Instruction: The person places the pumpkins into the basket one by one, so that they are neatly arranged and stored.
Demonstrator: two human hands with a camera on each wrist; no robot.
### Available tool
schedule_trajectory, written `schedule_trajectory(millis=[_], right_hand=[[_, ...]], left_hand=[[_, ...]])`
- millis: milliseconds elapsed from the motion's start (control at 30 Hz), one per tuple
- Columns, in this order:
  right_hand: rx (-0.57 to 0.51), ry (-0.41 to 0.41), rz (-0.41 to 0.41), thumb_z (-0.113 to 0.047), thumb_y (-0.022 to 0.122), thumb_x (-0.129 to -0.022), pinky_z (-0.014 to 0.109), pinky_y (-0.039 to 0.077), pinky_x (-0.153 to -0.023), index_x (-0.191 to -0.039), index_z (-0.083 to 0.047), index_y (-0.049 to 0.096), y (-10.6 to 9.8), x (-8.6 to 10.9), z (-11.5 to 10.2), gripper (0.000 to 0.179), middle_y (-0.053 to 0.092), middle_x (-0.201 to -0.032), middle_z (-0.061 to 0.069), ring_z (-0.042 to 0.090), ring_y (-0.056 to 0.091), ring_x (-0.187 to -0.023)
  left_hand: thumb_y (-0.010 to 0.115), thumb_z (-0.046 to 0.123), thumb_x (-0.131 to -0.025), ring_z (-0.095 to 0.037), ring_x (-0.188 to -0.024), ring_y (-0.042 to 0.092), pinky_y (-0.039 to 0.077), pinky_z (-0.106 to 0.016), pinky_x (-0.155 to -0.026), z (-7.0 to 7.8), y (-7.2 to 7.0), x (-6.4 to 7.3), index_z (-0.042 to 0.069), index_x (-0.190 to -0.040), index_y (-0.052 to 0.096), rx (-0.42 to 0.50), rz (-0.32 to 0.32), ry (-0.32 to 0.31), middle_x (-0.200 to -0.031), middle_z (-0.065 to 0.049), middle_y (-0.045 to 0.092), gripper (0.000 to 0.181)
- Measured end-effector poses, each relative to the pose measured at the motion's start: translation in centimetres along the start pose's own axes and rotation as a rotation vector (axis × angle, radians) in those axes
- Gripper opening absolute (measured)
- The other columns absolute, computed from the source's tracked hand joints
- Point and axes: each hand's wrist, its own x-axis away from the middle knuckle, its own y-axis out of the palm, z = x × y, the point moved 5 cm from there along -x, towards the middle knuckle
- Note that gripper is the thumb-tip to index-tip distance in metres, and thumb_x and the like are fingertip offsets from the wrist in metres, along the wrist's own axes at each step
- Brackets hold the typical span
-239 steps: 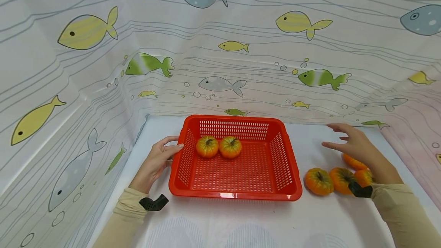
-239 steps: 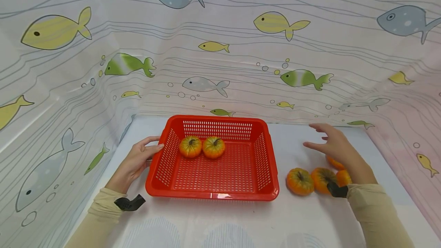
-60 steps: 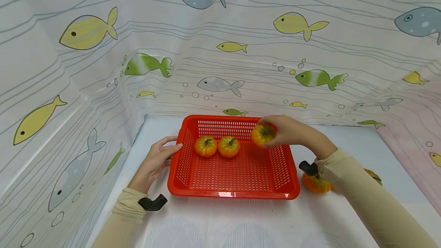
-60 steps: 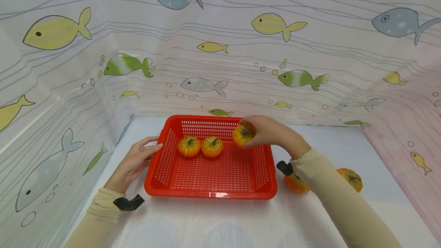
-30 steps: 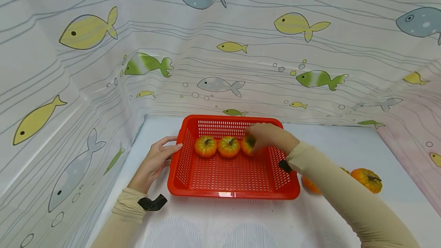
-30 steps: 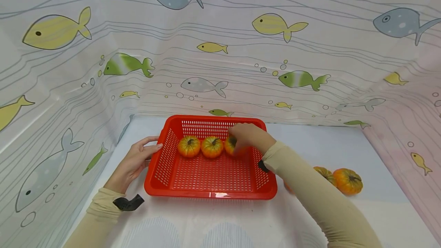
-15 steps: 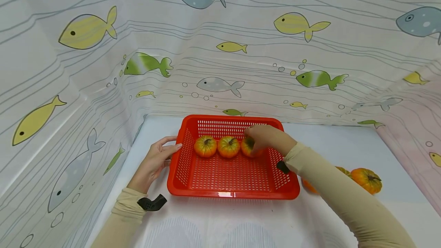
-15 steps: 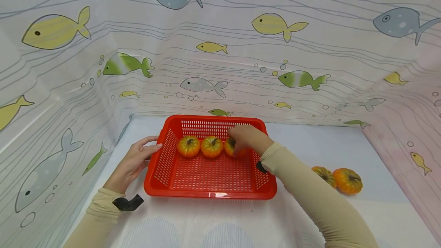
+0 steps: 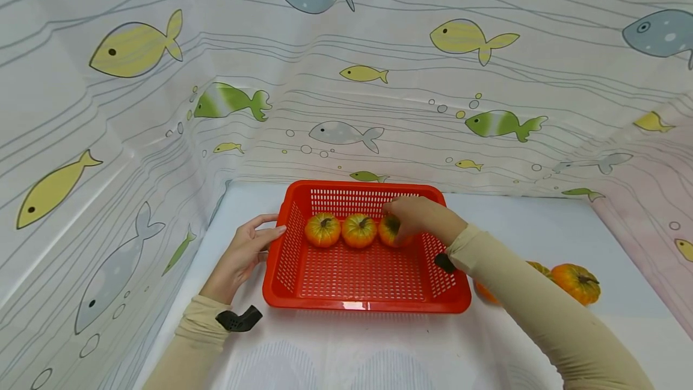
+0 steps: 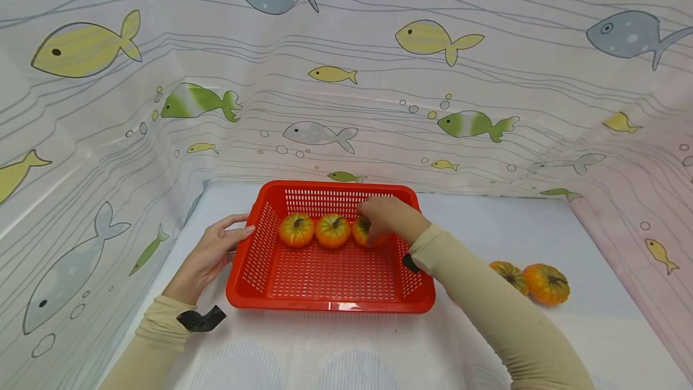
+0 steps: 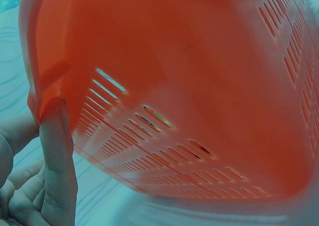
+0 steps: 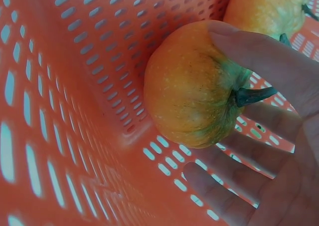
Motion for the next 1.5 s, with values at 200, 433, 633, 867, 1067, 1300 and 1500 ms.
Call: schedule_trajectory(millis=[200, 433, 633, 867, 1067, 1300, 1500], right_hand=[[-0.039, 0.011, -0.004, -0.031, 0.090, -0.078, 0.048, 0.054, -0.108, -0.143, -0.013, 0.060, -0.1, 0.2, 0.1, 0.073, 0.070, -0.130, 0.006, 0.025, 0.063, -0.115], [-0.107, 0.025, -0.006, -0.027, 0.087, -0.082, 0.051, 0.050, -0.112, -0.145, -0.015, 0.059, -0.5, 0.7, 0.3, 0.070, 0.064, -0.140, 0.007, 0.028, 0.059, -0.125], [-0.141, 0.020, 0.013, -0.029, 0.087, -0.083, 0.052, 0.048, -0.114, -0.146, -0.017, 0.058, -0.7, 1.1, 0.6, 0.071, 0.061, -0.146, 0.007, 0.029, 0.056, -0.133], [-0.185, 0.018, 0.024, -0.030, 0.088, -0.082, 0.056, 0.044, -0.117, -0.147, -0.017, 0.057, -1.4, 2.0, 0.8, 0.073, 0.057, -0.152, 0.008, 0.032, 0.051, -0.140], [-0.172, -0.034, 0.067, -0.028, 0.086, -0.085, 0.053, 0.044, -0.117, -0.147, -0.012, 0.056, -2.1, 2.7, 1.1, 0.071, 0.059, -0.149, 0.010, 0.032, 0.053, -0.138], [-0.185, -0.078, 0.104, -0.026, 0.086, -0.085, 0.055, 0.042, -0.119, -0.145, -0.008, 0.057, -2.8, 3.7, 1.3, 0.069, 0.059, -0.149, 0.013, 0.035, 0.051, -0.141], [-0.175, -0.088, 0.127, -0.025, 0.084, -0.087, 0.057, 0.042, -0.118, -0.144, -0.007, 0.058, -2.8, 4.8, 1.6, 0.066, 0.060, -0.147, 0.014, 0.036, 0.052, -0.140]], left_hand=[[0.069, 0.028, -0.101, -0.011, -0.082, 0.077, 0.064, -0.028, -0.073, 0.0, 0.0, 0.0, 0.005, -0.149, 0.042, -0.001, 0.000, -0.001, -0.098, 0.006, 0.080, 0.060], [0.068, 0.027, -0.101, -0.011, -0.081, 0.078, 0.064, -0.028, -0.072, 0.0, 0.0, -0.1, 0.004, -0.150, 0.041, 0.002, -0.009, 0.007, -0.098, 0.005, 0.080, 0.059], [0.068, 0.027, -0.102, -0.011, -0.080, 0.077, 0.064, -0.028, -0.071, 0.0, 0.0, -0.1, 0.004, -0.149, 0.041, 0.002, -0.010, 0.009, -0.097, 0.006, 0.080, 0.059], [0.067, 0.027, -0.102, -0.011, -0.080, 0.077, 0.064, -0.028, -0.071, 0.0, 0.0, 0.0, 0.003, -0.150, 0.040, 0.000, -0.015, 0.015, -0.097, 0.006, 0.080, 0.060], [0.067, 0.026, -0.102, -0.010, -0.079, 0.077, 0.064, -0.028, -0.071, 0.0, 0.0, 0.0, 0.003, -0.149, 0.041, 0.003, -0.018, 0.019, -0.096, 0.006, 0.080, 0.058], [0.066, 0.025, -0.103, -0.011, -0.079, 0.077, 0.064, -0.028, -0.071, -0.1, 0.0, -0.1, 0.004, -0.149, 0.041, 0.003, -0.015, 0.019, -0.095, 0.006, 0.080, 0.056], [0.068, 0.027, -0.102, -0.011, -0.079, 0.077, 0.064, -0.028, -0.071, -0.1, 0.0, 0.0, 0.004, -0.149, 0.041, 0.004, -0.011, 0.003, -0.096, 0.006, 0.080, 0.059]])
